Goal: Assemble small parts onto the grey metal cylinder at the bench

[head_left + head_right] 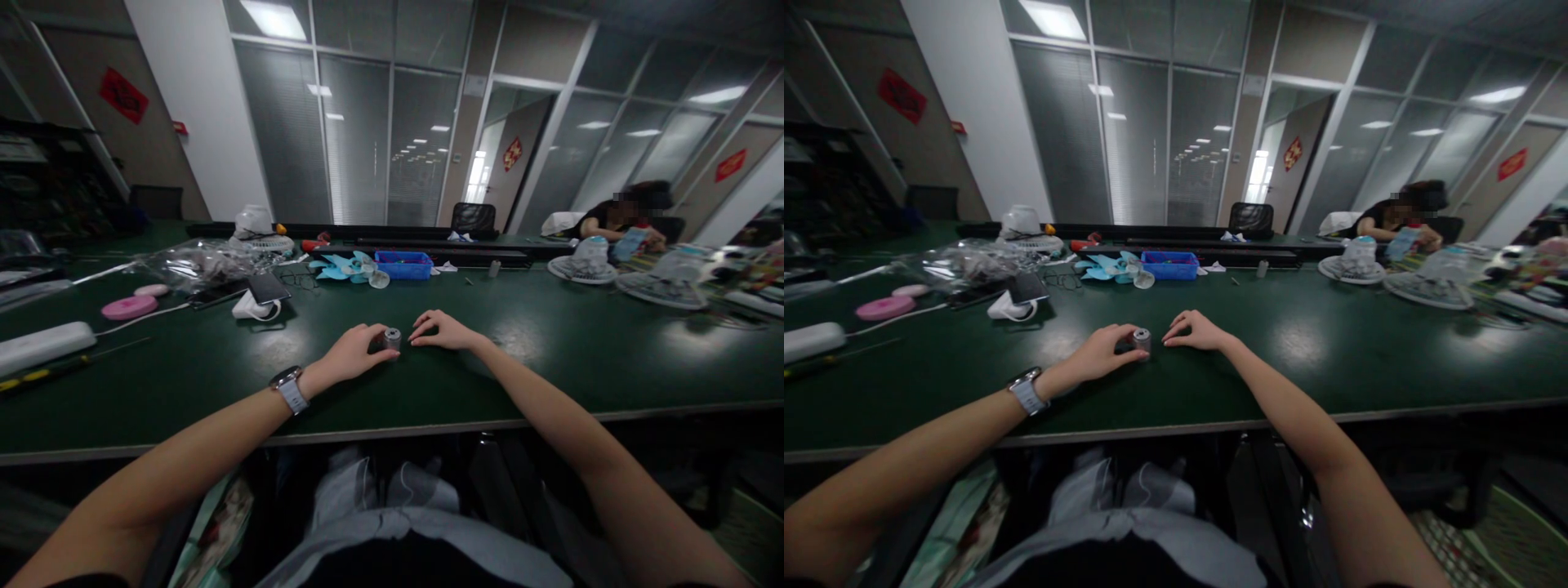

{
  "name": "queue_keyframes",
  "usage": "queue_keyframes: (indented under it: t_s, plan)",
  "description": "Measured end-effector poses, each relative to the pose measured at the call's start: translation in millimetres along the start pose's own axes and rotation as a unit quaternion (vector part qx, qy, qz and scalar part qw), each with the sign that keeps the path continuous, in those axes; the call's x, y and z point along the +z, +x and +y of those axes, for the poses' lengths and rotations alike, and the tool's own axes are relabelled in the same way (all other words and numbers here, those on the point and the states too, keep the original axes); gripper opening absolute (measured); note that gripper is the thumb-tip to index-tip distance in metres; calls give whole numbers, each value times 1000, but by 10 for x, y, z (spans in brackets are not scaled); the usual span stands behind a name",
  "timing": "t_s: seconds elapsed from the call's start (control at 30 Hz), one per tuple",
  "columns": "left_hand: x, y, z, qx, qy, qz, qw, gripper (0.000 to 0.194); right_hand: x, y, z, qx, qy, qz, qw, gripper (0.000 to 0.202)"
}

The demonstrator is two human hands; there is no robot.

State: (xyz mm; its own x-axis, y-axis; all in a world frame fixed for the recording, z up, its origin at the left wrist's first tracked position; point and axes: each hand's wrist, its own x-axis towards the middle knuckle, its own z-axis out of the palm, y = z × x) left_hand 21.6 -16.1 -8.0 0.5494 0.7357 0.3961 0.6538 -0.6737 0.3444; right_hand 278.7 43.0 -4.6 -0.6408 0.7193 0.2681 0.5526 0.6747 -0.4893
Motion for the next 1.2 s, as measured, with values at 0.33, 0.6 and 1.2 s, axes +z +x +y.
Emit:
queue_keyframes:
  t_s: [0.33, 0.6, 1.2]
  plan:
    - [17, -8, -17, 2, -9, -1, 1000, 45, 211, 100, -637, -54, 107, 144, 982, 16]
    - [10, -8, -17, 1, -12, 4, 1000, 40, 282, 110, -698, -53, 101, 159, 981, 14]
    - [5, -5, 5, -2, -23, 0, 1000, 39, 317, 139, -649, 6, 110, 168, 980, 28]
